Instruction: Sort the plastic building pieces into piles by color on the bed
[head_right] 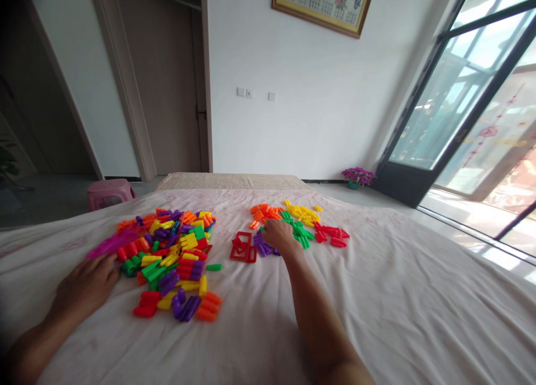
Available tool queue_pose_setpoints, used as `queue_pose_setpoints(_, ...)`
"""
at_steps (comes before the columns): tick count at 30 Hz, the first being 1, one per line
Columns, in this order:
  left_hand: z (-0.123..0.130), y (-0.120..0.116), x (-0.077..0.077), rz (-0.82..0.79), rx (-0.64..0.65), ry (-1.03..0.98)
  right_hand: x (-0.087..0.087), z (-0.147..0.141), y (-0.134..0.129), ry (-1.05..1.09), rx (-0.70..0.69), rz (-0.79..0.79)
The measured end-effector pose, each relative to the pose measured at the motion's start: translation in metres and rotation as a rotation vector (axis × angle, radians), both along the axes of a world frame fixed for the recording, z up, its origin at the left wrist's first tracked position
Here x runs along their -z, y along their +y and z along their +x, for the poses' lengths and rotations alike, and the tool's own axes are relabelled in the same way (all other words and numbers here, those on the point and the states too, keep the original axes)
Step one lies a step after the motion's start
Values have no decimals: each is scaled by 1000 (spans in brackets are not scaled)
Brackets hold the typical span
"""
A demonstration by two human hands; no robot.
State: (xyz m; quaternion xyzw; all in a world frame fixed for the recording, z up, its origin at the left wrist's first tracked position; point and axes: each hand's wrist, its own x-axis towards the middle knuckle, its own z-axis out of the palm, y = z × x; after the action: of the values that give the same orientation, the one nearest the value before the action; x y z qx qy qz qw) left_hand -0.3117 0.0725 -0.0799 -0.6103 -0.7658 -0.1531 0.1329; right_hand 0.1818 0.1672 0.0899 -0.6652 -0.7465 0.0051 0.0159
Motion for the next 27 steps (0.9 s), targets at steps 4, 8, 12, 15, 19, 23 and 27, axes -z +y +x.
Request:
queue_pose_setpoints(4, 6, -3, -5, -13, -38, 114, -3, 10, 3, -44, 100, 20)
queue_pose_setpoints(8, 4, -2, -5, -30, -42, 147, -8, 5, 0, 36, 36, 82)
queue_pose_setpoints(12, 2, -1, -3, -29, -45, 133, -1, -19, -8, 218, -263, 37)
queue_pose_setpoints(15, 4, -3, -5, -29, -39, 134, 13, -43, -17, 309, -501, -59)
queue_pose_setpoints(19, 8, -4, -9, -14, -31, 157, 32, -71, -31, 295, -634, -126)
queue_pose_setpoints(23, 8, -4, -11, -15, -30, 146, 48, -87, -44, 188, -690, -117)
queue_pose_setpoints(27, 6, -4, -10, -27, -24, 131, 54, -88, -44, 169, -696, -118)
